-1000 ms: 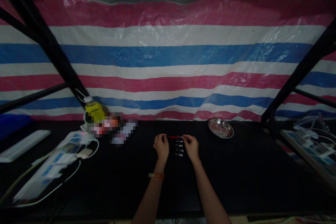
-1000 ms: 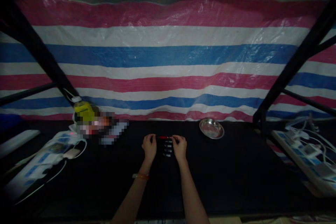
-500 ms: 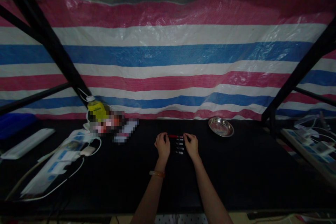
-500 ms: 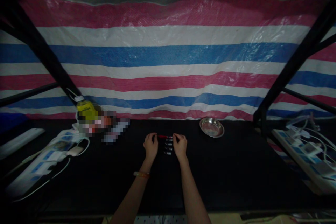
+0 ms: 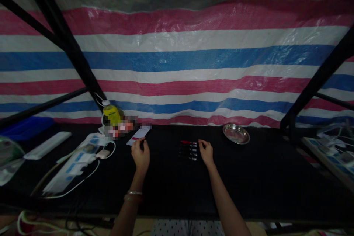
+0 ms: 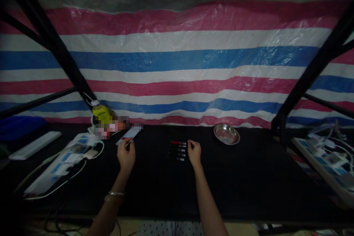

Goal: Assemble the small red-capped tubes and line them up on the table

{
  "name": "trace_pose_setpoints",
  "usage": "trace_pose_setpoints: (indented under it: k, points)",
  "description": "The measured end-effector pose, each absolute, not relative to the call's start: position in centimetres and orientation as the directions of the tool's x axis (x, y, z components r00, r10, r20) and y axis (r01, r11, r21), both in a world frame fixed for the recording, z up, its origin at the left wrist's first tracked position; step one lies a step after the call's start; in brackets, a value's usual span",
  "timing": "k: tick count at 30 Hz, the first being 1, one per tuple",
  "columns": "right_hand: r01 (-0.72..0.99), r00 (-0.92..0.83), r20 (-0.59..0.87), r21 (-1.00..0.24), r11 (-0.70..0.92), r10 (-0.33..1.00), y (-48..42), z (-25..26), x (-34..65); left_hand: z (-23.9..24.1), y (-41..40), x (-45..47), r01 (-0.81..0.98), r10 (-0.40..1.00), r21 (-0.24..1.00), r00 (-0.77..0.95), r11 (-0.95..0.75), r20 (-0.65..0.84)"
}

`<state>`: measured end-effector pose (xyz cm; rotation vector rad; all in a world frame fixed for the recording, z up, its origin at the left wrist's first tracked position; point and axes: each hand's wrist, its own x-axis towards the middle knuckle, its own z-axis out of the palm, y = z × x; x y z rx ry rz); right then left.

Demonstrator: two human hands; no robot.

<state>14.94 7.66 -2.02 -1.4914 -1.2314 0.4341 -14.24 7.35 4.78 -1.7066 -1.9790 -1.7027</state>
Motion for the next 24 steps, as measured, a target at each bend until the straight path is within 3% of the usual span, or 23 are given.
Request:
trace_pose_setpoints:
  k: [4,9,18,24]
  points:
    - [0.425,0.400,0.327,-0.894,0.142,0.856,7.5,-2.0,15.0,2.9,5.2,-15.9,0.733,0.754,0.679,-0.423,-0.042,0.503]
    - [0.414,0.396,0.299,-0.902,0.122,0.868,7.3,-1.9,15.1,0.1,1.8,-12.7,0.851,0.893,0.526,-0.240,0.005,0.381]
    - [0.505,0.335,0.354,-0.850,0.151,0.873,6.8,-1.8,15.1,-2.3,-1.3,-10.1,0.971,0.907,0.199,0.035,-0.130,0.420]
    - [0.485,0.350,0.325,-0.865,0.127,0.878,6.5,-1.7,14.9,-2.1,-1.9,-9.8,0.985,0.902,0.080,0.108,-0.155,0.419]
